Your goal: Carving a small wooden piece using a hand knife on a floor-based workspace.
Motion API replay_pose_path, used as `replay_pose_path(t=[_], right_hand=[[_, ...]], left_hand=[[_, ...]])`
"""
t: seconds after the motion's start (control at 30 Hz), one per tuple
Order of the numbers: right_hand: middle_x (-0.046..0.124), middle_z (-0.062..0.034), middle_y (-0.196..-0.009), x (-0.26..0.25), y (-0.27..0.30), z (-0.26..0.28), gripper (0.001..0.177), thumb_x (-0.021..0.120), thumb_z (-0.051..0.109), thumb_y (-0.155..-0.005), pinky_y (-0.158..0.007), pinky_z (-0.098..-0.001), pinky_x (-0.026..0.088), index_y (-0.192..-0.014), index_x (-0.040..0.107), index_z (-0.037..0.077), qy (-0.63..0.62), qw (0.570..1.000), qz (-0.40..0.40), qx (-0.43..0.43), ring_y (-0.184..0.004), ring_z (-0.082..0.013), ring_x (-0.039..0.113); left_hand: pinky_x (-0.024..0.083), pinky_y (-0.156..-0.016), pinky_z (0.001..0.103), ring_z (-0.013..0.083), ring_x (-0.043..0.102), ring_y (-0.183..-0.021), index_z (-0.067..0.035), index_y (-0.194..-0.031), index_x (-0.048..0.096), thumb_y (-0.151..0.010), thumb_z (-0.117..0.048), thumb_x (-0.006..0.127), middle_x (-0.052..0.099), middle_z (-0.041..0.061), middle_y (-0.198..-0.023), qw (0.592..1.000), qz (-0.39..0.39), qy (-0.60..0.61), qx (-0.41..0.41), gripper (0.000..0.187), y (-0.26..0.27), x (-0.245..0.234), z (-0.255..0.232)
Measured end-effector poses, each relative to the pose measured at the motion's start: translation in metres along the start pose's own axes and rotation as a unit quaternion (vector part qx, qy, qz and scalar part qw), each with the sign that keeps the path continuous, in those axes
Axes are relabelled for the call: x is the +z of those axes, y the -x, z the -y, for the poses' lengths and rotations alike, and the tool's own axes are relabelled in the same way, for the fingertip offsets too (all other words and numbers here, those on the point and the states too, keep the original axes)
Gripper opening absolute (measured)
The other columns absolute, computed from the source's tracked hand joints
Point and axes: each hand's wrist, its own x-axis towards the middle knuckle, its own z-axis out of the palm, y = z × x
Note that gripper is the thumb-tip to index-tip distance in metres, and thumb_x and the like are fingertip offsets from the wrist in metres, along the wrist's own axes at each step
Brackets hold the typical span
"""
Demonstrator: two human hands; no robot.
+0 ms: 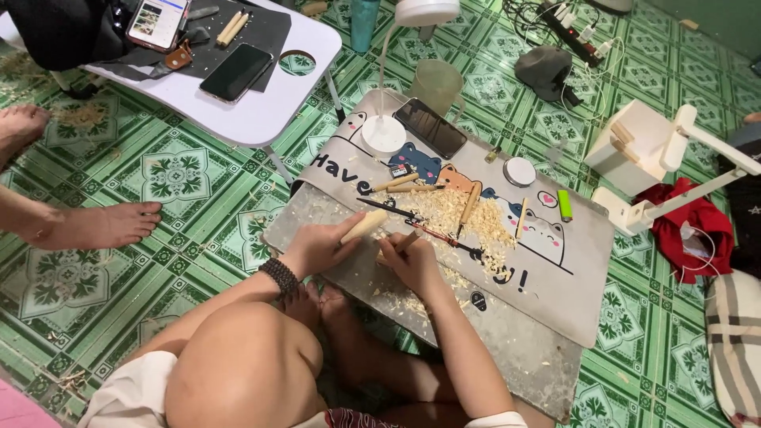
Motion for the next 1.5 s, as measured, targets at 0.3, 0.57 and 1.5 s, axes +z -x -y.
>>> replay_pose_path(t=[0.3,0.57,1.5], right_hand=[[0.06,-0.0127,-0.053,-0.002,0.0,0.006,0.031,0.066,0.021,-0.099,-0.057,-0.0358,0.047,-0.071,0.066,0.007,-0.005,1.0,0.006,0.017,-0.052,-0.0295,0.059],[0.061,-0.0158,-0.056,-0.002,0.0,0.007,0.029,0.066,0.022,-0.099,-0.058,-0.0389,0.049,-0.074,0.066,0.008,0.009,1.0,0.015,0.013,-0.055,-0.0346,0.062],[0.061,-0.011,-0.06,0.006,-0.005,0.005,0.015,0.066,0.021,-0.102,-0.058,-0.0347,0.048,-0.093,0.069,0.009,0.002,0.999,-0.026,0.021,-0.058,-0.0279,0.062]], left_hand=[[0.057,-0.063,0.05,0.0361,0.074,-0.069,-0.039,-0.156,0.034,-0.095,-0.047,0.054,0.073,0.011,-0.071,1.0,0.004,0.001,-0.003,0.065,-0.001,0.003,0.0],[0.056,-0.063,0.05,0.0358,0.075,-0.07,-0.038,-0.156,0.034,-0.094,-0.045,0.055,0.073,0.011,-0.07,1.0,0.006,0.002,-0.003,0.066,0.001,0.001,-0.001],[0.055,-0.056,0.05,0.0369,0.071,-0.062,-0.029,-0.15,0.048,-0.094,-0.046,0.061,0.07,0.011,-0.067,0.993,-0.085,-0.054,0.058,0.06,0.006,-0.002,0.0]])
